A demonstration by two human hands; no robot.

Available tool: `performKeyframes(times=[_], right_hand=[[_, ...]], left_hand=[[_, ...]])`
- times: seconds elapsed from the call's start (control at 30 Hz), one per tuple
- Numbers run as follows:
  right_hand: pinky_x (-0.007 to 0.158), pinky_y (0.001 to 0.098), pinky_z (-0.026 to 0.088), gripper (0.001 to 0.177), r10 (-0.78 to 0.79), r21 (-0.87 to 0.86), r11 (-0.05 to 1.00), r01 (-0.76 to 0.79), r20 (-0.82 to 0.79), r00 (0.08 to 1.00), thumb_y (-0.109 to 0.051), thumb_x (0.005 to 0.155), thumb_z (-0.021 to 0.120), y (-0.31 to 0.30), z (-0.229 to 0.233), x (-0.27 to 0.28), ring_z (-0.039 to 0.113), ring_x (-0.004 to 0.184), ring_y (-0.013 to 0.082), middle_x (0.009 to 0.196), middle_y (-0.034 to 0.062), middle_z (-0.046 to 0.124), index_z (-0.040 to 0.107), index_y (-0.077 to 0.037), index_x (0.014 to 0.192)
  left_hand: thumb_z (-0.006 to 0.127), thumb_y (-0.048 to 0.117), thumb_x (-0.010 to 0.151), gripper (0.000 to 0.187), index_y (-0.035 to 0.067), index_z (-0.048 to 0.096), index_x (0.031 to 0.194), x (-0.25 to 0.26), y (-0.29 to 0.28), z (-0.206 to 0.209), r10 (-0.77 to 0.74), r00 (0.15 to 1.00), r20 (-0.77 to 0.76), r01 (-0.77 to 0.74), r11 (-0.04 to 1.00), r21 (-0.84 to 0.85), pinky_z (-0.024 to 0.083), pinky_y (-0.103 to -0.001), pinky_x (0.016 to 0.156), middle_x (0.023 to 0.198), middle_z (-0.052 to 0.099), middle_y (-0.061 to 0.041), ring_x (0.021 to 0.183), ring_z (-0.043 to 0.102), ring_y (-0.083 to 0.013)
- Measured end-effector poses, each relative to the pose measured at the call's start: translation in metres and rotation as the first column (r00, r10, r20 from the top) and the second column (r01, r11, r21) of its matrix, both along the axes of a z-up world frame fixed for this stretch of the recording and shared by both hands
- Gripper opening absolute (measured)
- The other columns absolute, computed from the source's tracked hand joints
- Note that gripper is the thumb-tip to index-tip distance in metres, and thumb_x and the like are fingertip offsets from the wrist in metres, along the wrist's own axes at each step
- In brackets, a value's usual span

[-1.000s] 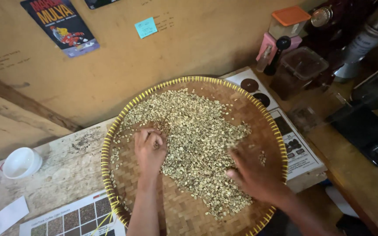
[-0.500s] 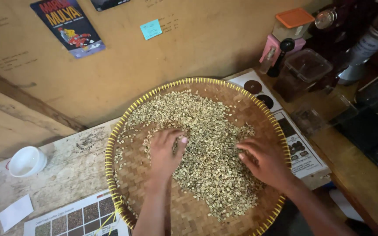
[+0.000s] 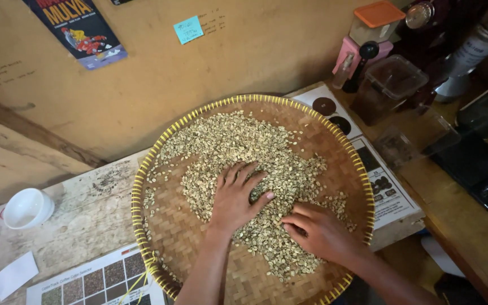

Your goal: Manually sorting green coffee beans in a woven tray to remove defects

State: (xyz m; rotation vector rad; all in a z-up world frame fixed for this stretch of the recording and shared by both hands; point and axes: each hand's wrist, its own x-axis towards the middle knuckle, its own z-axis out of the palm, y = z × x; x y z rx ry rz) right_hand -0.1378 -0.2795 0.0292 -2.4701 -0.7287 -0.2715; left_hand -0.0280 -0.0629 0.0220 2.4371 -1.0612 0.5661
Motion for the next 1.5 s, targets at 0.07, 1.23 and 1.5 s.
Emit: performKeyframes(times=[0.07,1.23,1.5], right_hand=[[0.054,0.0320,0.048,0.009,-0.006,-0.003,1.000,0.006,0.017,1.000,-0.013,0.092,0.071,0.003,0.000,-0.001,0.059,0.067,0.0157,0.083,0.0023,0.063,0.073,-0.007,0.098],[0.030,0.0268,0.031,0.009,0.525,0.741,0.146,0.656,-0.620,0.583,0.004,0.088,0.062,-0.026,-0.016,-0.008,0.046,0.036,0.0155,0.060,0.0143,0.062,0.062,0.004,0.079],[0.075,0.0218,0.054,0.010,-0.541,0.408,0.674,0.617,-0.296,0.787,-0.012,0.096,0.061,-0.142,0.033,0.014,0.069,0.078,0.0067,0.089,-0.0026,0.076,0.071,-0.014,0.096]], left_hand=[[0.046,0.059,0.101,0.051,0.021,0.058,0.133,-0.001,0.001,0.000,0.001,1.000,-0.001,-0.001,1.000,0.000,0.036,-0.052,0.114,0.142,0.057,-0.005,0.133,0.048,-0.0275],[0.052,0.053,0.099,0.046,0.021,0.067,0.128,0.000,0.007,-0.005,0.002,0.997,-0.080,-0.005,1.000,-0.028,0.036,-0.048,0.102,0.140,0.061,-0.002,0.131,0.050,-0.0251],[0.051,0.047,0.101,0.041,0.018,0.066,0.126,0.018,0.020,-0.013,0.083,0.995,0.046,-0.076,0.989,-0.130,0.044,-0.038,0.095,0.128,0.069,0.000,0.118,0.057,-0.0186]])
